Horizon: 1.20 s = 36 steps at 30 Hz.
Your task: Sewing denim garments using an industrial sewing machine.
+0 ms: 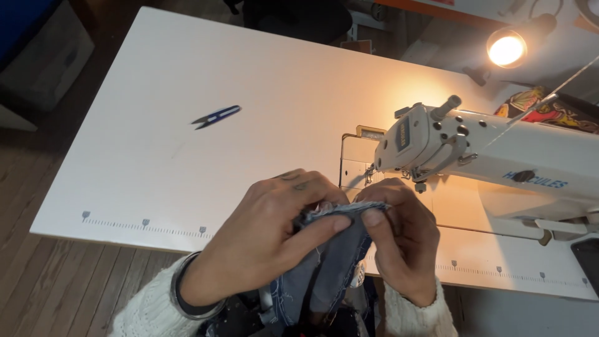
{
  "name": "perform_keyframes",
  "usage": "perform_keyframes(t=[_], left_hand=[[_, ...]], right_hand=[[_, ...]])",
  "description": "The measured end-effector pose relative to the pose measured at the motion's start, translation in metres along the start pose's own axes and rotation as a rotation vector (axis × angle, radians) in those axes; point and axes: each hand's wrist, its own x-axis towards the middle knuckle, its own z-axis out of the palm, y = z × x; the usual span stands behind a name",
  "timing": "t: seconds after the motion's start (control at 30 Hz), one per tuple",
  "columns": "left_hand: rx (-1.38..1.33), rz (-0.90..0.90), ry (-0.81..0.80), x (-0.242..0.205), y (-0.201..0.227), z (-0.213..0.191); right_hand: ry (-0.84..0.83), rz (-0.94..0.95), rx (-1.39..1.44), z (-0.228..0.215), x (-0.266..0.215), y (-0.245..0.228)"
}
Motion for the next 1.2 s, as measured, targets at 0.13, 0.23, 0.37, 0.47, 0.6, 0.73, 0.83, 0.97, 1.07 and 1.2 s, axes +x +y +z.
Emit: perform_keyframes(t=[0.13, 0.23, 0.37, 0.47, 0.6, 0.73, 0.83, 0.97, 1.07, 1.2], left_hand=[[-0.254, -0.021, 0.106, -0.033, -0.038, 0.008], [-0.372, -0.084, 0.186, -0.048, -0.04, 0.007], [-0.399, -0.156, 0.233, -0.056, -0.026, 0.006], [-0.5, -0.16, 0.308, -0.058, -0.034, 0.005], [-0.288, -0.114, 0.441, -0.051, -0.024, 0.004], [-0.116, -0.07, 0.521, -0.038, -0.02, 0.011], [-0.141, -0.109, 0.48, -0.03, -0.02, 0.013], [-0.23, -0.132, 0.425, -0.029, -0.02, 0.009], [-0.219, -0.07, 0.383, -0.031, -0.035, 0.001], [-0.455, -0.193, 0.273, -0.033, -0.04, -0.007]], right_hand=[[0.069, 0.017, 0.062, 0.0, -0.001, 0.004], [0.067, 0.012, 0.028, 0.001, 0.002, 0.002], [0.07, 0.002, -0.022, 0.008, 0.004, -0.005], [0.069, 0.027, -0.014, 0.003, 0.001, -0.004], [0.072, 0.13, -0.036, -0.007, -0.007, 0.001], [0.166, 0.098, 0.064, 0.001, -0.008, 0.007], [0.232, 0.07, 0.085, 0.008, -0.001, 0.007], [0.213, -0.036, -0.012, 0.01, 0.004, 0.001], [0.151, -0.002, -0.008, 0.009, 0.007, -0.012], [0.19, 0.101, 0.151, 0.01, 0.013, -0.002]])
